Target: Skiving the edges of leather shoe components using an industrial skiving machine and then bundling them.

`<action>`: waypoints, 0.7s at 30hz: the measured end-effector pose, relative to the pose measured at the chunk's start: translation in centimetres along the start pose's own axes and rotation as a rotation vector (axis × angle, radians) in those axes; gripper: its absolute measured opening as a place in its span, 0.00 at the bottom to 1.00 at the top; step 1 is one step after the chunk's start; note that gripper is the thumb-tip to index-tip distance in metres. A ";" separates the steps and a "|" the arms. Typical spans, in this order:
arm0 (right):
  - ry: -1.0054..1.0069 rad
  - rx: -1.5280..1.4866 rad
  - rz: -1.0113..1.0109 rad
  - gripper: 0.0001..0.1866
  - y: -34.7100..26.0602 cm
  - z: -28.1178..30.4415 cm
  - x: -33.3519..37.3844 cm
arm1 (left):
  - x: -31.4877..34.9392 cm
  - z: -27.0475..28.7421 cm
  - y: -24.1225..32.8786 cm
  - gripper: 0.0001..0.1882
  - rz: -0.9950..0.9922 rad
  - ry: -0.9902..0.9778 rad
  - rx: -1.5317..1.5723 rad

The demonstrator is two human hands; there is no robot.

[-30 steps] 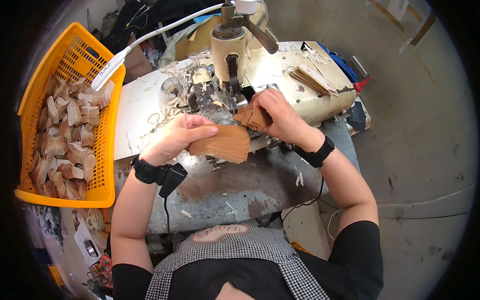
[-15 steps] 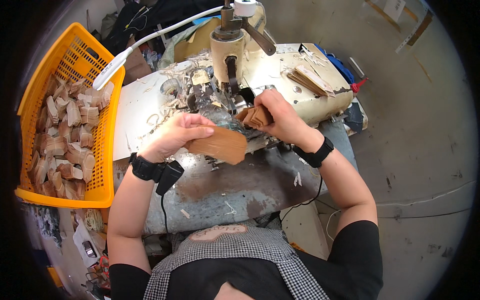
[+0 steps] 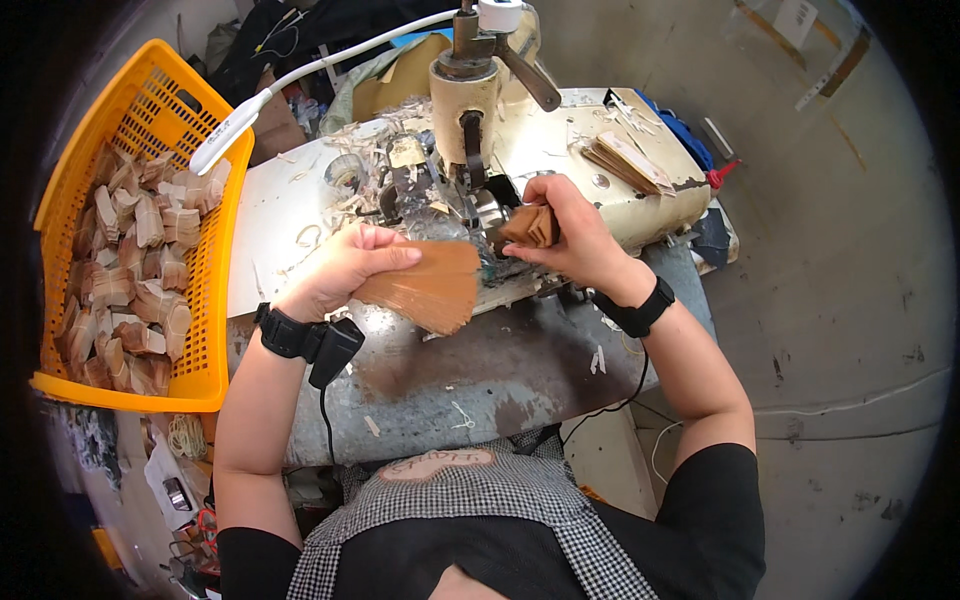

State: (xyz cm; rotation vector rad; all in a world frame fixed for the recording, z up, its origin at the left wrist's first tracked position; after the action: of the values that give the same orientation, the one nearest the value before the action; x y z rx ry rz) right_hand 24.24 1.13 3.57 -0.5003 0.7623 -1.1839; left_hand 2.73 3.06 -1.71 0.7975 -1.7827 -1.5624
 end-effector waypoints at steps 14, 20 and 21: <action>-0.013 0.099 0.107 0.28 -0.3 -0.3 0.1 | -0.4 0.5 -0.2 0.13 -0.019 0.074 -0.083; -0.031 0.132 0.212 0.27 -0.8 -0.7 -0.3 | -0.9 -0.8 1.6 0.14 0.117 0.093 -0.537; -0.032 0.188 0.263 0.28 -1.2 -0.9 -0.3 | -0.8 -1.1 1.4 0.14 0.057 0.042 -0.402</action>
State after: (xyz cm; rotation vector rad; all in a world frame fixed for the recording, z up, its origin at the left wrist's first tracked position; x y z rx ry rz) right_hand 22.74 1.10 3.93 -0.2532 0.6597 -0.9877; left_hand 4.06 3.13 -0.23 0.5731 -1.3816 -1.7722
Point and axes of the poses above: each hand's wrist, its own x-axis away from the middle knuckle, its own z-axis out of the back of the hand, y = z × x, the point moved 8 cm from there along -x, towards the middle knuckle, and after that the axes turned 13 degrees about -z, right-handed, at the moved point
